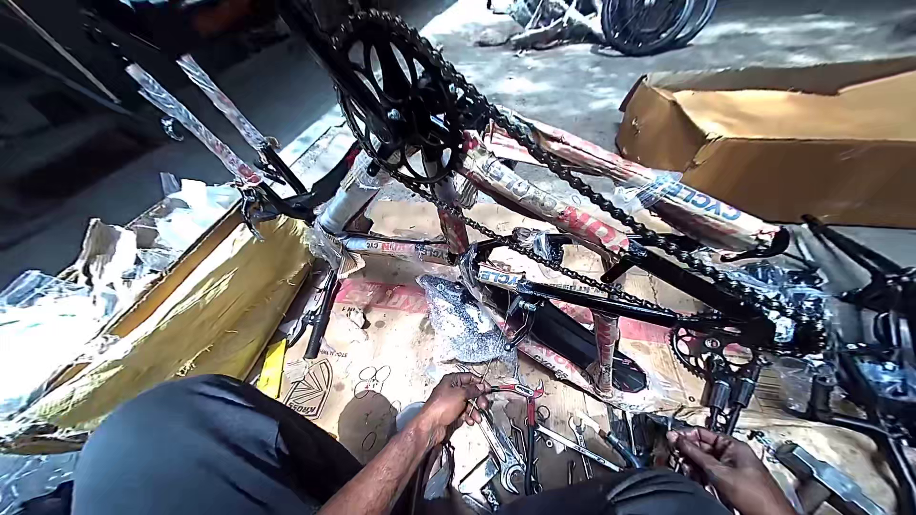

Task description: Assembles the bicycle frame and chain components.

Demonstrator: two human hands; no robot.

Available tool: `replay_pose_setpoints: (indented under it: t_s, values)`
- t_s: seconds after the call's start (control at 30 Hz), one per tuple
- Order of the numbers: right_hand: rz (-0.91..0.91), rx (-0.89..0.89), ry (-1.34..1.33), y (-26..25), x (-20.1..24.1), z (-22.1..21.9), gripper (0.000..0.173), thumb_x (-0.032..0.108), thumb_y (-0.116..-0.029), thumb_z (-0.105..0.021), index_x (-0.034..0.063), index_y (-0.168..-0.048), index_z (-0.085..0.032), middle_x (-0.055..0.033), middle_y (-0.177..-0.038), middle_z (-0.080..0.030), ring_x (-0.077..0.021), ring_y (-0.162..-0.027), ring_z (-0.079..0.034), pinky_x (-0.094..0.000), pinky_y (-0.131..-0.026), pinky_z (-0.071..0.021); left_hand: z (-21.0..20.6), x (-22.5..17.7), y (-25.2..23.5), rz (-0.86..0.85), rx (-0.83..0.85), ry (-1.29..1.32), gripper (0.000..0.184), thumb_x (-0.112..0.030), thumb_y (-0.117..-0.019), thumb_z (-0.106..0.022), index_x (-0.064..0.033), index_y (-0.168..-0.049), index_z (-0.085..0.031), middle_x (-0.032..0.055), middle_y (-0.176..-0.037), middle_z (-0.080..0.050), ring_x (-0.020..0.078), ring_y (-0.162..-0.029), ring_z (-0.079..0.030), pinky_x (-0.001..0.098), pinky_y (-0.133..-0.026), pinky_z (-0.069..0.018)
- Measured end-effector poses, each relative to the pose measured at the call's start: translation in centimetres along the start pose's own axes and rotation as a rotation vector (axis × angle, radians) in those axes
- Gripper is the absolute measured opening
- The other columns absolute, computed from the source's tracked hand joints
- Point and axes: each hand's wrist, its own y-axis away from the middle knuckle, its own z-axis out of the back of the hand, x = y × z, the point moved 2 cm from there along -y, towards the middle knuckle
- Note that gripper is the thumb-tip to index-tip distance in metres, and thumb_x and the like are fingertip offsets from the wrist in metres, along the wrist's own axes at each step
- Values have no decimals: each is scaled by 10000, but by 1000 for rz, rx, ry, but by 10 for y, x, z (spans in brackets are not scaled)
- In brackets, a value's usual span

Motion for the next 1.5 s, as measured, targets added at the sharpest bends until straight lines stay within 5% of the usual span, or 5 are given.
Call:
replay_pose_setpoints:
  t_s: [0.3, 0.47, 0.67, 0.83, 1.5]
  values:
    - [-12, 434, 498, 4, 173, -167, 337, 410, -896, -712, 83, -975, -740, -81, -826, -718, -242, -753, -702, -505, -758, -577, 2, -7, 21, -49, 177, 446, 281, -112, -1077, -393, 12, -1263, -564, 211, -1277, -677, 348, -1108, -693, 514, -942, -562]
    - [-90, 213, 423, 3, 157, -261, 279, 384, -857, -732, 113, -912, -769, -69, -825, -733, -233, -779, -708, -509, -763, -564, -6, 3, 19, -52, 186, 319, 134, -129, -1065, -484, -62, -1112, -590, 113, -1021, -697, 260, -896, -694, 469, -791, -590]
    - [99, 111, 288, 13, 132, -263, 217, 342, -878, -720, 145, -963, -754, -7, -808, -706, -168, -752, -672, -464, -744, -552, 14, 9, 20, -90, 200, 126, 124, -102, -1064, -513, -34, -1148, -575, 105, -1017, -690, 239, -840, -708, 457, -773, -616]
    - [99, 261, -243, -3, 127, -274, 370, 178, -1028, -520, 25, -1352, -611, -150, -1362, -601, -221, -1103, -661, -399, -903, -587, 27, 8, 23, -87, 265, 111, 159, -100, -1075, -482, -38, -1209, -543, 112, -1083, -701, 238, -857, -730, 411, -775, -621]
    - [47, 168, -467, -20, 127, -255, 279, -35, -958, -639, -39, -1223, -550, -203, -987, -728, -325, -788, -749, -448, -668, -656, 27, 44, 17, -134, 205, -8, 433, -16, -1061, -375, -121, -1476, -441, 147, -993, -694, 277, -806, -721, 461, -768, -619]
